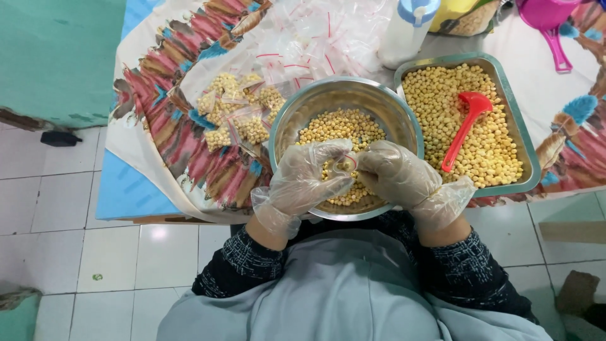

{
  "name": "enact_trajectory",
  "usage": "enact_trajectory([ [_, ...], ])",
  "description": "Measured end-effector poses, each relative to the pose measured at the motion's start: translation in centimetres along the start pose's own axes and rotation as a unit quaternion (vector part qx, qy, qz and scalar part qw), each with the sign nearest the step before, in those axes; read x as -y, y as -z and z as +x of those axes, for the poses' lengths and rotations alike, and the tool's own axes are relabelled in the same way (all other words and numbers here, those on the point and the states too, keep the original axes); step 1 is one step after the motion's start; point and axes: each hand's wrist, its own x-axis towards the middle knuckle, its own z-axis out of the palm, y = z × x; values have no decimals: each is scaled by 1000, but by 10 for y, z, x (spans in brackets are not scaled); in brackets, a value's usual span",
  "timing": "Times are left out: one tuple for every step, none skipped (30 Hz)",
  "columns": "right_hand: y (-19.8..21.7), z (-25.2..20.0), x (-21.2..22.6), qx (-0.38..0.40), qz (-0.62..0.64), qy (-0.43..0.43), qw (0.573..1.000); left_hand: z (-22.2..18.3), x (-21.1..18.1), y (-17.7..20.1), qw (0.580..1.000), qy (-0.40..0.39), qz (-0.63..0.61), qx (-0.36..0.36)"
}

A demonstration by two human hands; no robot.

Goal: The person picks up chickpeas from a bowl and places them into small plastic bags, then uses a small candle to melt and seal the edge of each bag.

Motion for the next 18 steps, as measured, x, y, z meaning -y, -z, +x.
enact_trajectory([
  [1, -1, 0, 0, 2, 0, 1000, 1, -1, -1, 1000, 2, 1, 0],
  [2, -1, 1, -16, -5, 11, 1000, 3, -2, -2, 1000, -2, -1, 4],
  [1, -1, 3, -29, -8, 25, 999, 2, -3, -1, 1000, -2, -1, 4],
  [0, -3, -1, -26, -4, 28, 999, 2, -5, -3, 1000, 2, 2, 0],
  [-1, -3, -5, -28, 13, 31, 999, 2, -7, -5, 1000, 3, -30, -5],
  [-2, -4, -8, -31, 30, 34, 999, 1, -9, -6, 998, 3, -62, -10],
  [3, -2, -4, -28, 33, 38, 998, 0, -5, -6, 998, 4, -59, -16],
  [8, 0, 0, -33, 44, 48, 997, -2, -1, -6, 998, 7, -60, -18],
  [13, 0, 4, -38, 56, 55, 996, -4, 3, -7, 998, 11, -63, -17],
  [18, 2, 13, -36, 58, 56, 996, -1, -5, -6, 998, 14, -62, -19],
  [24, 5, 23, -67, 81, 77, 991, 1, -14, -4, 998, 11, -66, -17],
  [30, 7, 33, -98, 105, 97, 985, 3, -22, -3, 997, 7, -71, -15],
  [24, 5, 25, -96, 107, 99, 985, 2, -19, -1, 997, 9, -70, -18],
  [19, 3, 18, -104, 108, 97, 984, 1, -17, 1, 997, 12, -76, -6],
  [16, 3, 10, -113, 108, 98, 983, 1, -15, 4, 997, 12, -82, 4],
  [18, 2, 11, -112, 108, 103, 982, -2, -10, 5, 997, 11, -80, 0],
  [21, 2, 13, -119, 126, 87, 981, -3, -6, 7, 996, 21, -84, 11],
  [24, 2, 14, -127, 144, 71, 979, -3, -1, 8, 995, 30, -88, 22],
])
